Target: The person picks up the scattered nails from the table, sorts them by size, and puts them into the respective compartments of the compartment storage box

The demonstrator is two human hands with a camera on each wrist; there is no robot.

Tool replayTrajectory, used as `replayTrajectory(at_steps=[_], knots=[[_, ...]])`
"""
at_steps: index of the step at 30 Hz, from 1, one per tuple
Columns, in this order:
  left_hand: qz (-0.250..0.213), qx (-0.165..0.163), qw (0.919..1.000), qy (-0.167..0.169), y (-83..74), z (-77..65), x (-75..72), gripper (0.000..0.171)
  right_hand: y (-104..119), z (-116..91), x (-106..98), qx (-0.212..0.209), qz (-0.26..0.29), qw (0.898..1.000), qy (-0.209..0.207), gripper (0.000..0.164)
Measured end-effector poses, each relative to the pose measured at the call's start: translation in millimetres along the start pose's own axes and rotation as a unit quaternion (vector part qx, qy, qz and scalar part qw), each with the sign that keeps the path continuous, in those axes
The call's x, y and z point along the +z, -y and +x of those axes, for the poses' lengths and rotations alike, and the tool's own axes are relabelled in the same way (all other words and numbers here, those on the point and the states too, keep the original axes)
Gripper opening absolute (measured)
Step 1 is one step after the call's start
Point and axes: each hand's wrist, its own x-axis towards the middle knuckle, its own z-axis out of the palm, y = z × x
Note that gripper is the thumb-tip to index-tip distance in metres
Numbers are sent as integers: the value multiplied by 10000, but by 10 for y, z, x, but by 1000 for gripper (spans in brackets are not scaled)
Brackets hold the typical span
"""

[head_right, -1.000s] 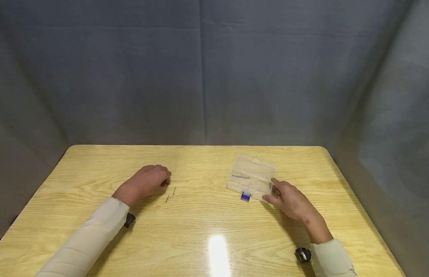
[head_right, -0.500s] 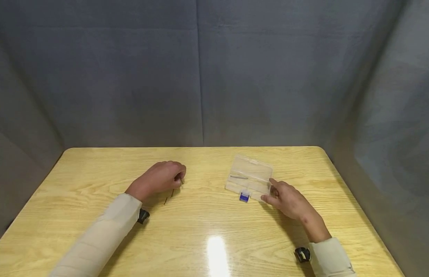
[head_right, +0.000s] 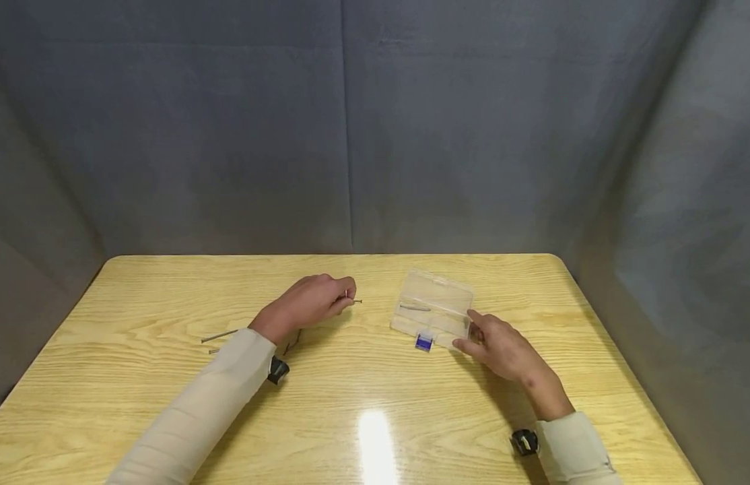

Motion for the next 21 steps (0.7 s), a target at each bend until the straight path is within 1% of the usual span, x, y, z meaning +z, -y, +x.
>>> replayTrajectory(at_steps=[3, 8, 11, 15, 18, 21], knots=[[-40, -7, 10000, 27, -43, 43, 12, 10, -5, -1, 4, 19, -36, 10000, 11, 76], [-135, 10, 9999, 59, -95, 105, 28, 25, -18, -2, 4, -2, -110, 9999, -1, 77], [-158, 65, 9997, 145, -111, 133, 48, 23, -19, -5, 5, -33, -117, 9999, -16, 76], [-159, 31, 9997, 207, -132, 150, 76, 20, 0, 2, 19, -25, -92, 10000, 4, 75], [-136, 7, 9998, 127, -152, 166, 98, 19, 25, 17, 26, -28, -128, 9999, 1, 75], [-158, 50, 9999, 32, -181, 202, 110, 19, 57, 31, 22, -38, -179, 9998, -34, 74]])
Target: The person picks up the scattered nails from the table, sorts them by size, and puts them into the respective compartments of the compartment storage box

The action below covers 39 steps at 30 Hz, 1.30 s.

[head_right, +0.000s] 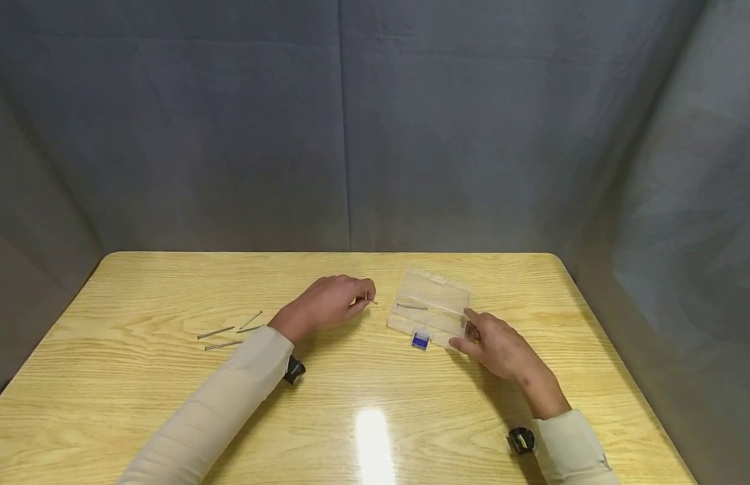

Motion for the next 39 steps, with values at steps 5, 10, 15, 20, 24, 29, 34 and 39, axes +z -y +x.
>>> replayTrajectory(at_steps=[5, 10, 15, 20, 24, 29, 34, 39], knots=[[-229, 7, 9997, -127, -92, 97, 16, 15, 22, 12, 4, 15, -47, 10000, -17, 74], [-455, -76, 9988, -183, -182, 211, 61, 14, 15, 6, -18, 39, -155, 9999, 45, 73], [-542, -97, 9984, -139, -243, 311, 78, 16, 6, -3, -30, 22, -170, 9998, 55, 72], [-640, 17, 9978, -158, -281, 420, 110, 13, 16, -3, -42, 38, -308, 9995, -43, 72], [-515, -101, 9985, -166, -293, 474, 151, 8, 50, 34, -25, 13, -344, 9994, -10, 72], [-351, -96, 9992, -170, -318, 523, 205, 9, 85, 79, 10, 4, -316, 9994, 106, 71], [-246, -125, 9995, -158, -356, 577, 243, 9, 95, 94, 9, -52, -350, 9994, 41, 68], [-135, -185, 9997, 13, -375, 562, 250, 18, 99, 90, 17, -51, -336, 9994, 70, 67]])
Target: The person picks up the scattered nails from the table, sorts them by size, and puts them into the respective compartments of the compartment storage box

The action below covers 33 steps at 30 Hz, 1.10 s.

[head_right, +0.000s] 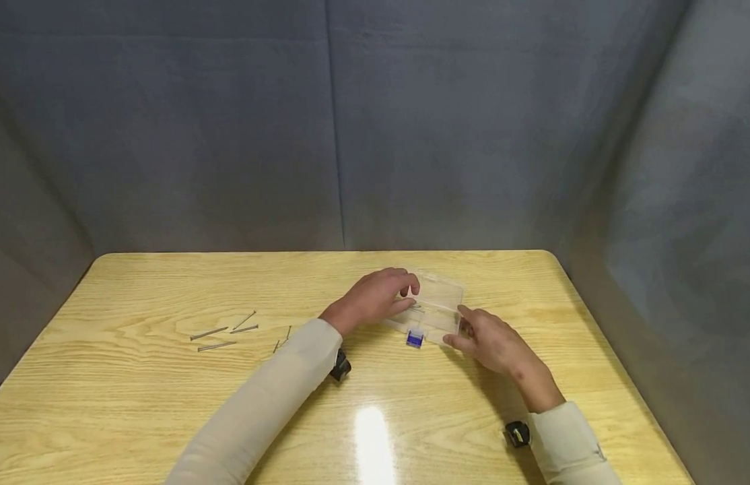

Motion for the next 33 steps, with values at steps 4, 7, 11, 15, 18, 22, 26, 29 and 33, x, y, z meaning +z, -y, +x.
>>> replayTrajectory(at_steps=[4, 7, 11, 15, 18, 22, 26, 29, 33], knots=[[78, -10, 10000, -1, -5, -33, -23, 12, -8, -12, -19, 44, 19, 10000, 38, 70], [106, 21, 9999, -45, -3, -67, -64, 9, -23, -19, -35, 86, 53, 9999, 45, 72], [108, 139, 9998, -80, -2, -130, -126, 11, -49, -35, -39, 128, 98, 9999, 38, 73], [124, 123, 9998, -74, 15, -220, -174, 10, -66, -39, -38, 114, 147, 9998, 52, 74], [181, 72, 9998, -108, 49, -292, -198, 9, -66, -34, -41, 113, 189, 9997, 97, 76], [125, 21, 9998, -175, 114, -385, -233, 9, -63, -40, -62, 141, 167, 9997, 119, 77], [7, -86, 9998, -155, 173, -476, -267, 11, -77, -57, -77, 180, 177, 9996, 120, 78], [-31, -160, 9998, -134, 209, -553, -289, 12, -91, -59, -63, 166, 230, 9996, 94, 78], [-44, -243, 9996, -144, 248, -650, -323, 11, -98, -43, -53, 145, 195, 9997, 73, 78]])
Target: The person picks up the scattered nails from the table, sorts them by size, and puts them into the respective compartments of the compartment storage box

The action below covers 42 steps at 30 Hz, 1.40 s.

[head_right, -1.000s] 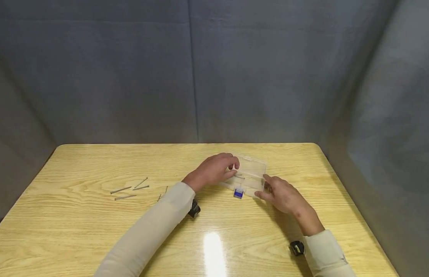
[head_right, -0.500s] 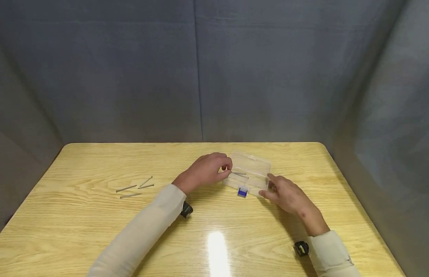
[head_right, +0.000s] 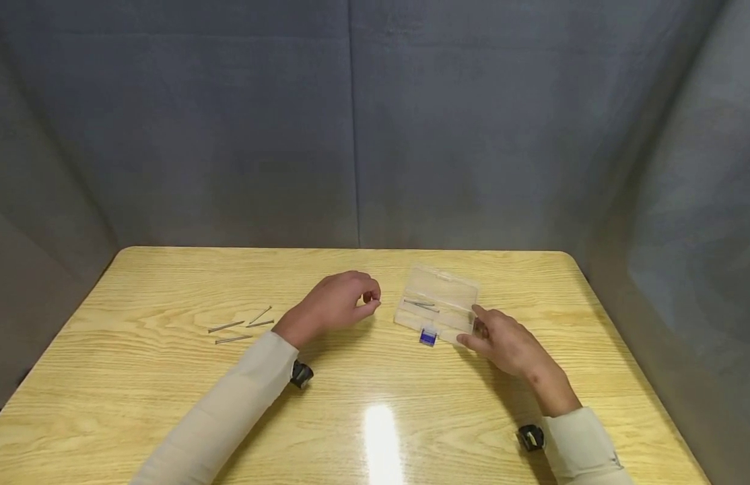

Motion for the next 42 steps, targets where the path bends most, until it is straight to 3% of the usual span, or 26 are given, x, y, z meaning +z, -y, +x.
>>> replayTrajectory(at_steps=[10, 20, 26, 32, 42], knots=[[165, -242, 9994, -172, 164, -214, -72, 13, -15, 26, 14, 7, 35, 10000, 34, 77], [-114, -691, 9974, -165, 415, -544, -187, 10, -28, 17, -13, 60, 45, 10000, 45, 77], [-452, -861, 9945, -377, 566, -714, -279, 13, -66, -2, -21, 19, -30, 10000, -4, 76], [-424, -961, 9931, -517, 693, -854, -385, 12, -70, -18, -2, 25, -14, 10000, -33, 76], [-226, -1542, 9860, -590, 1065, -1280, -530, 11, -18, 33, 29, -101, -109, 9998, -139, 72]])
